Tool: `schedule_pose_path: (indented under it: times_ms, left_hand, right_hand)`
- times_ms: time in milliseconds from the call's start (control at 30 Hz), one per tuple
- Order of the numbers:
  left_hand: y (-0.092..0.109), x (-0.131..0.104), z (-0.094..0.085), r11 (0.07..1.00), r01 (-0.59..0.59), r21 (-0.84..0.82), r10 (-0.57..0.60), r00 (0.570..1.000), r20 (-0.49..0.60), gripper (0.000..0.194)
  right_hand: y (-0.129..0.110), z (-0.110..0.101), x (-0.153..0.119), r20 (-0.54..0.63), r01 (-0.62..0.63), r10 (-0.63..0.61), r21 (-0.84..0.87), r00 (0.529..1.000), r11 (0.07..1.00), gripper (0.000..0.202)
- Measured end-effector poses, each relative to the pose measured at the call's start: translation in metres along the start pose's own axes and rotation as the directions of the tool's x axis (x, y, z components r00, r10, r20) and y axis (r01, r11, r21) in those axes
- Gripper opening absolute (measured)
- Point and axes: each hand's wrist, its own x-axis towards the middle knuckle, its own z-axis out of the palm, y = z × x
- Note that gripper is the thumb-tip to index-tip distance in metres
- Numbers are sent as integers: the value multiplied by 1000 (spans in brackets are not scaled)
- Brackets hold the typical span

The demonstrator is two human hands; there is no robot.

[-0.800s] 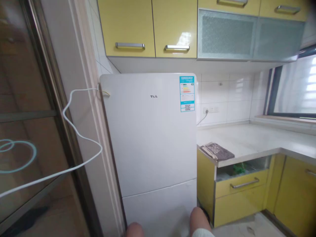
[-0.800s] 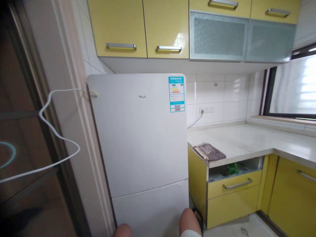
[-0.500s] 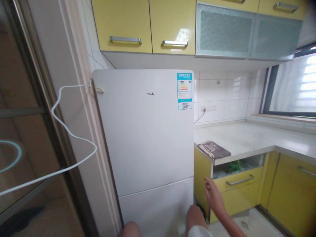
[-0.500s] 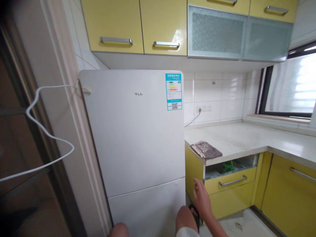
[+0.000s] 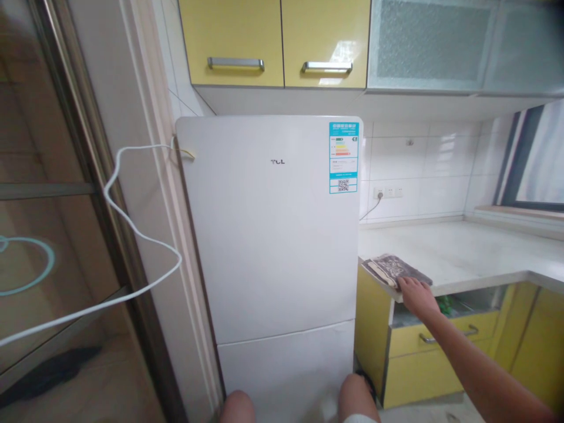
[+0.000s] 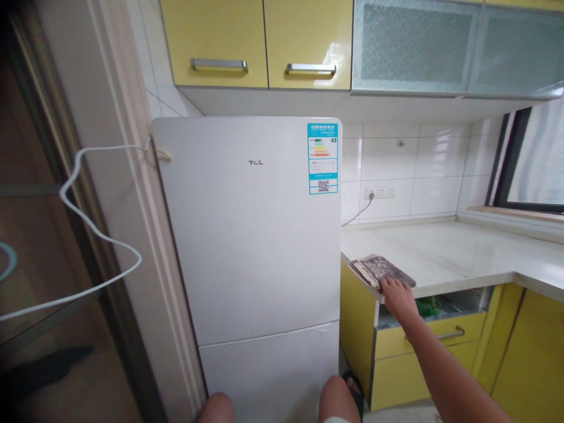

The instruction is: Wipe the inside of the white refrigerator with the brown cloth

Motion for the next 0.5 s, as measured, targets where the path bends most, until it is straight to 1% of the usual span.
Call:
schedule_pose_path:
  times_ms: [133, 233, 300, 367, 400, 467, 500]
  left_hand:
    - [-15, -20, -25, 999, 43, -28, -44, 999, -30, 34]
    - [-20, -31, -44, 998, 41, -42, -42, 999, -29, 37]
    - [-18, -33, -54, 999, 24, -44, -24, 1000, -17, 30]
    - [-16, -35, -64, 999, 1, -44, -1, 1000, 1, 19]
    - [-15, -38, -69, 999, -11, -43, 11, 1000, 11, 16]
    - [-17, -44, -82, 999, -32, -40, 33, 999, 31, 24]
    - [-18, -49, -90, 998, -41, -38, 43, 998, 40, 30]
  right_hand:
    - [1, -11, 8, 34, -15, 15, 4, 999, 1000, 29]
    - [-1, -26, 10, 21, -87, 87, 14, 996, 996, 33]
    - [-5, -40, 8, -28, -165, 167, 56, 986, 985, 40]
    - [-12, -57, 0, -111, -243, 262, 161, 959, 957, 44]
    - [-17, -66, -6, -148, -263, 301, 232, 942, 937, 44]
    - [-32, -81, -21, -167, -258, 340, 378, 926, 889, 44]
    - [-41, -87, -28, -147, -238, 330, 439, 932, 866, 43]
